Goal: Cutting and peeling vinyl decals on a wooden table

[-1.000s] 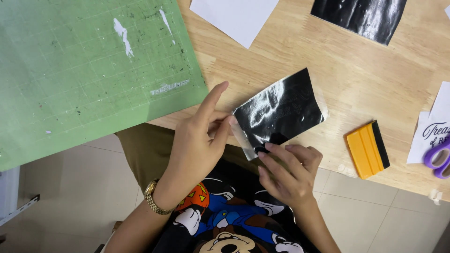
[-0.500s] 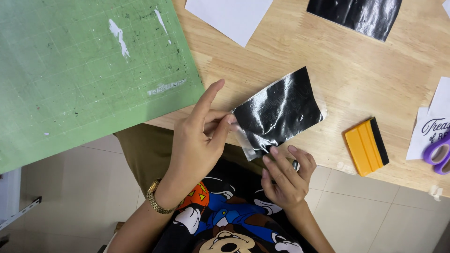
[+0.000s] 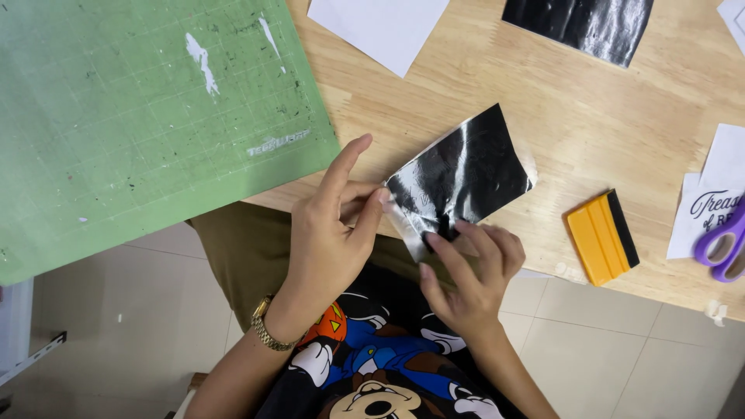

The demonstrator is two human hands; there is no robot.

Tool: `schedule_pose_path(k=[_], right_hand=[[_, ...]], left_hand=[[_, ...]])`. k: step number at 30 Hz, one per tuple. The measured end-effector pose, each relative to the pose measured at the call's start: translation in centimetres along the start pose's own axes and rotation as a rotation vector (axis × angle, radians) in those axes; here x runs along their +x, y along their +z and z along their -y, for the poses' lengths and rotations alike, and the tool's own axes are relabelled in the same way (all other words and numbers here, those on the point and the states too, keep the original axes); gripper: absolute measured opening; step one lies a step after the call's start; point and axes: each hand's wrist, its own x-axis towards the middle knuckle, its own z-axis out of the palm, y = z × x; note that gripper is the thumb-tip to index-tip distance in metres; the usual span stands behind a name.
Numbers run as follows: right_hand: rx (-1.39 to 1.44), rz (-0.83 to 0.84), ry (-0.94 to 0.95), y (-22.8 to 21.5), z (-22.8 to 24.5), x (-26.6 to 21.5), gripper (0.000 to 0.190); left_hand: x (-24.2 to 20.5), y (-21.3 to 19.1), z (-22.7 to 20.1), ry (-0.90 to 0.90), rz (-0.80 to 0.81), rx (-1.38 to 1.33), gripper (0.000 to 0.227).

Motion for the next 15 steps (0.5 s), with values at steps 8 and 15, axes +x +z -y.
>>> schedule_pose_path(k=[8, 15], right_hand=[[0.254, -0.323, 0.127, -0.7, -0.2, 0.1, 0.019], [0.136, -0.232, 0.142, -3.3, 2.2, 5.1, 0.004]], left_hand=[[-0.2, 0.1, -0.2, 0.008, -0.007, -0.075, 0.047], [-1.9, 1.5, -1.9, -0.046, 0.066, -0.409, 0.047]])
